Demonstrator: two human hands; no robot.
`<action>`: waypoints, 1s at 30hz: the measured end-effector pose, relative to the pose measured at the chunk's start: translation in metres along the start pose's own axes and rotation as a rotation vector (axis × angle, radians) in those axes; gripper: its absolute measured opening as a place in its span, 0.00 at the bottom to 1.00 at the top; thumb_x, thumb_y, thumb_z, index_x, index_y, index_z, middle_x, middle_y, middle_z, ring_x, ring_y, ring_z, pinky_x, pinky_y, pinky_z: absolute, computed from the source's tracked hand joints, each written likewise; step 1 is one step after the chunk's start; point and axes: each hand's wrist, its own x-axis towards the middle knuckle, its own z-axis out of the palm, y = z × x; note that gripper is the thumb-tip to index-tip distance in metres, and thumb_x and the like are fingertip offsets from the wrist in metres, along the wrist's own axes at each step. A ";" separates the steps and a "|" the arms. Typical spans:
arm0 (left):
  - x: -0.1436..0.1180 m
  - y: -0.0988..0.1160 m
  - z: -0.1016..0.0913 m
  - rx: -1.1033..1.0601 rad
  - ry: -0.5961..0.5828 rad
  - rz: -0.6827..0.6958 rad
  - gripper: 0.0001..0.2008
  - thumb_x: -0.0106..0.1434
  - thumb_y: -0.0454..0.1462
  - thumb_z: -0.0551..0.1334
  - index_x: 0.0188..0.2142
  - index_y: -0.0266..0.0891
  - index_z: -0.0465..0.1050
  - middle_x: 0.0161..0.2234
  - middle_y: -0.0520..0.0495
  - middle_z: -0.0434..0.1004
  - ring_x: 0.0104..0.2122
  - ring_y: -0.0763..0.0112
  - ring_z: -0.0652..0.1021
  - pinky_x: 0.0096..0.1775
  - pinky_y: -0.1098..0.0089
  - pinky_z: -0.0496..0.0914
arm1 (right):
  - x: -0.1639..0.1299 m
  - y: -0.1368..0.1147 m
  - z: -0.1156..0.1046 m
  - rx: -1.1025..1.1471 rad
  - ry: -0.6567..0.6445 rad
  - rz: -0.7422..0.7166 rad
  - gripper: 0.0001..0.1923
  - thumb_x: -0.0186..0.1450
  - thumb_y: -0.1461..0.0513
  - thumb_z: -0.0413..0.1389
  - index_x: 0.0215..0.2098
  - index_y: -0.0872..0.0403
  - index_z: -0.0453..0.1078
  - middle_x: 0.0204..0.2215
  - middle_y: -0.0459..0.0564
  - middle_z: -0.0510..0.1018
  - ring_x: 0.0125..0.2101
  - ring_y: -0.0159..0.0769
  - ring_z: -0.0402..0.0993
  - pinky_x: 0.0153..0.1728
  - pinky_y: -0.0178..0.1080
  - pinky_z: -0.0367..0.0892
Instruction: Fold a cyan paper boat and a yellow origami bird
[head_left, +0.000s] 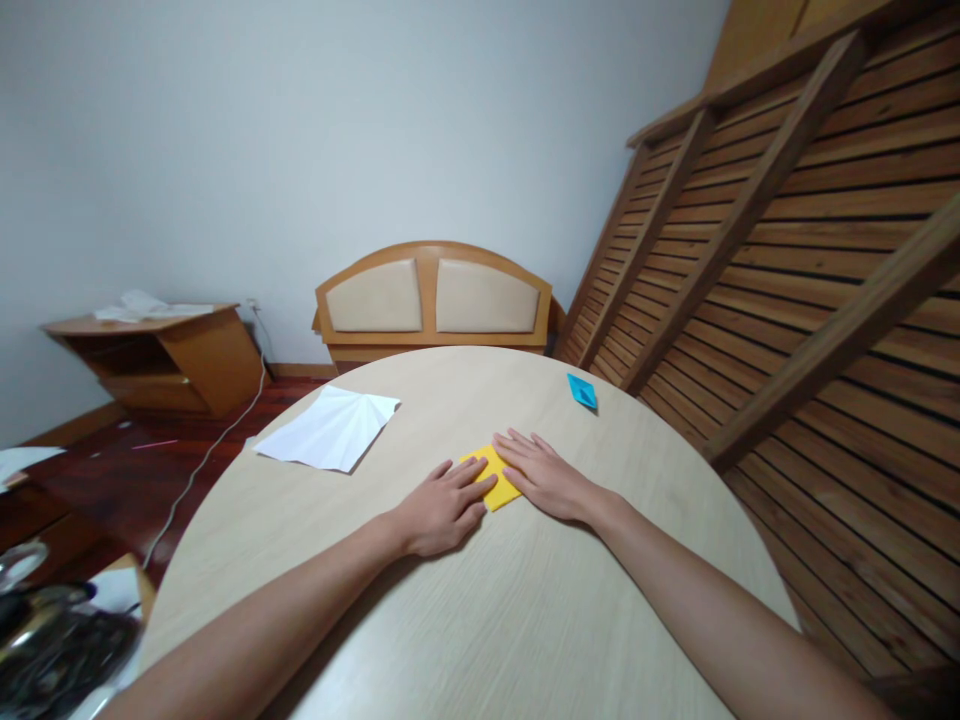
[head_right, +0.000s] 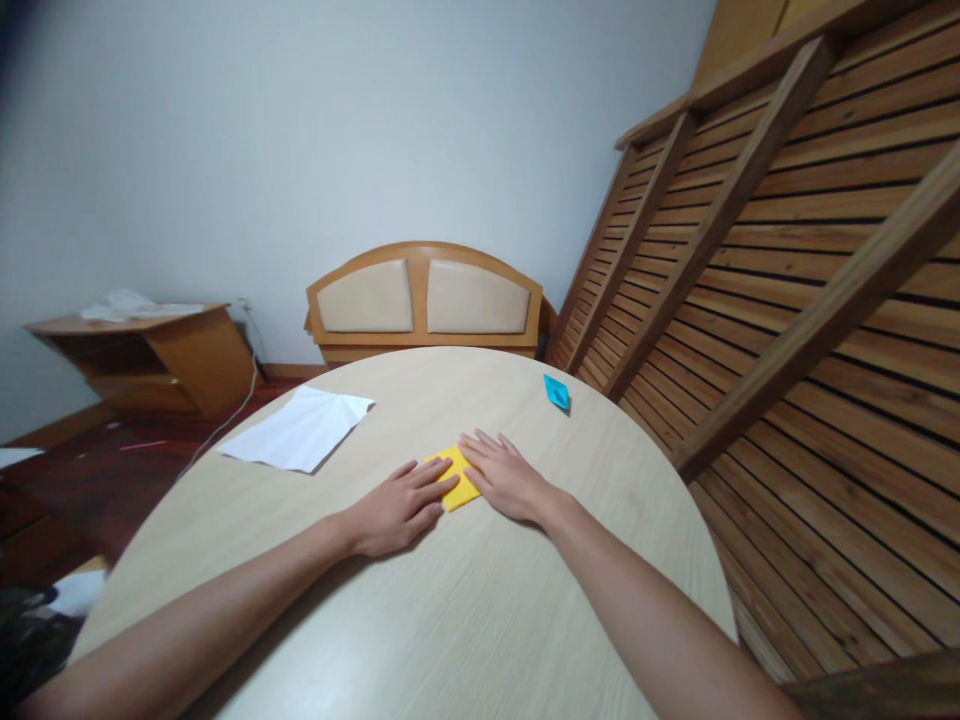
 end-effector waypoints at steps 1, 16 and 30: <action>0.000 0.000 0.000 -0.001 -0.002 0.004 0.25 0.73 0.43 0.46 0.68 0.47 0.51 0.70 0.42 0.45 0.69 0.58 0.50 0.65 0.46 0.48 | 0.001 -0.003 0.001 0.029 -0.028 -0.032 0.30 0.74 0.49 0.35 0.71 0.49 0.49 0.70 0.48 0.51 0.70 0.41 0.40 0.67 0.52 0.39; -0.003 -0.009 -0.004 -0.021 0.068 0.038 0.23 0.69 0.40 0.53 0.62 0.38 0.63 0.67 0.38 0.57 0.66 0.58 0.60 0.64 0.52 0.55 | -0.001 0.014 0.002 -0.019 0.104 -0.043 0.26 0.72 0.51 0.46 0.64 0.51 0.63 0.66 0.53 0.60 0.67 0.49 0.49 0.65 0.56 0.46; -0.006 -0.016 -0.012 -0.147 0.075 0.010 0.25 0.67 0.41 0.57 0.61 0.36 0.60 0.64 0.37 0.62 0.62 0.57 0.66 0.62 0.57 0.61 | -0.002 -0.018 -0.007 0.083 0.097 -0.276 0.18 0.63 0.54 0.62 0.49 0.52 0.73 0.48 0.53 0.78 0.50 0.44 0.72 0.57 0.47 0.61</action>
